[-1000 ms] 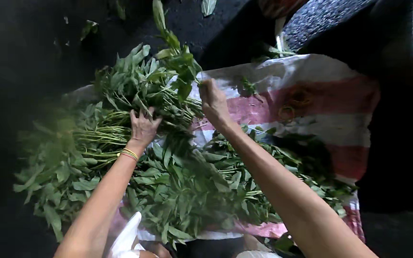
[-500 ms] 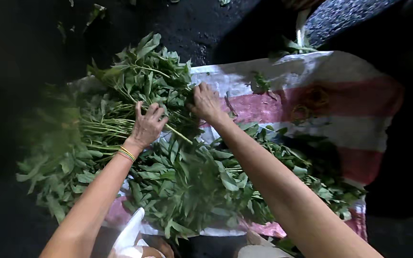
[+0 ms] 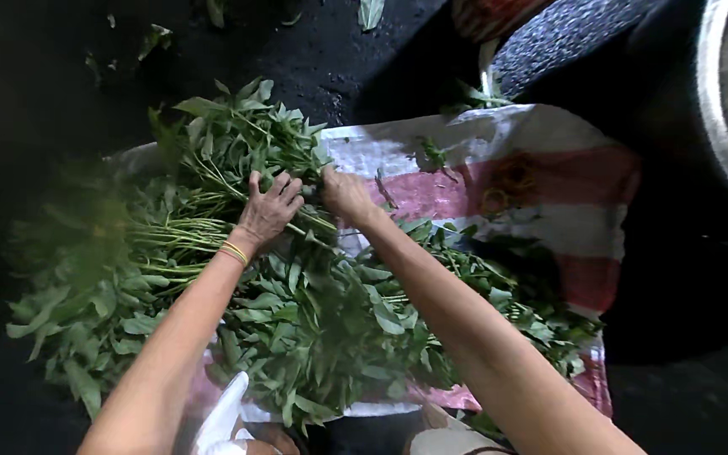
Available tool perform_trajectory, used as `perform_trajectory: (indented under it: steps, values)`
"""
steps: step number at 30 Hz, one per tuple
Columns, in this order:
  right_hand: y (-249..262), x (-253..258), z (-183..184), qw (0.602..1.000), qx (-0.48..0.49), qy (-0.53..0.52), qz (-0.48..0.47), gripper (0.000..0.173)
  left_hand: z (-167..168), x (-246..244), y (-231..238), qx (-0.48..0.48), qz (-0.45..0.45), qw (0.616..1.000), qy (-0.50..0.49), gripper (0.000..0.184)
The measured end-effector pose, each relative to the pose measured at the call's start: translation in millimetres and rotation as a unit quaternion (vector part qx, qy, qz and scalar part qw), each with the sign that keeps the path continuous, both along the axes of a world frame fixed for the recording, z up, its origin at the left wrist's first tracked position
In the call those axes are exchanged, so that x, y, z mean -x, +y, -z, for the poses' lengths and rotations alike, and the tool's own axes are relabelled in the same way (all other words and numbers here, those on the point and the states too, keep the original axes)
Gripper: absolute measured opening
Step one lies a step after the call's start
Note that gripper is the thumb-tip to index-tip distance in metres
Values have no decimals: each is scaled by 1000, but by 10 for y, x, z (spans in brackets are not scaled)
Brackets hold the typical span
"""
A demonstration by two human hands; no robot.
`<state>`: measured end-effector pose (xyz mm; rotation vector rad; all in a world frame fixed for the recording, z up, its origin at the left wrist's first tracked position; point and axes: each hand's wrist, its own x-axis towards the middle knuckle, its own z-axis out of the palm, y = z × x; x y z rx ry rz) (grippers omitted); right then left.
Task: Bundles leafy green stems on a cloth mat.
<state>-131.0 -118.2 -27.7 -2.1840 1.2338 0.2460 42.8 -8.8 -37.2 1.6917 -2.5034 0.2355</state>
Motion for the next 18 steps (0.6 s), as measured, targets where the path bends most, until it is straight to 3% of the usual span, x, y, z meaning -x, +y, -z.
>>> perform_trajectory:
  steps: [6,14,16,18]
  values:
    - [-318,520,-163,989,-41,-115,77,35,-490,-234,106,61,35,992,100,21]
    - [-505,1315,-256,909,-158,-319,218,37,-1243,-324,38,100,30,994,13,21]
    - [-457,1328,-283,905,-157,-316,238,40,-1240,-145,-19,117,34,992,26,20]
    - [-403,1315,-260,942,-114,-235,213,63,-1054,87,-67,106,44,992,44,18]
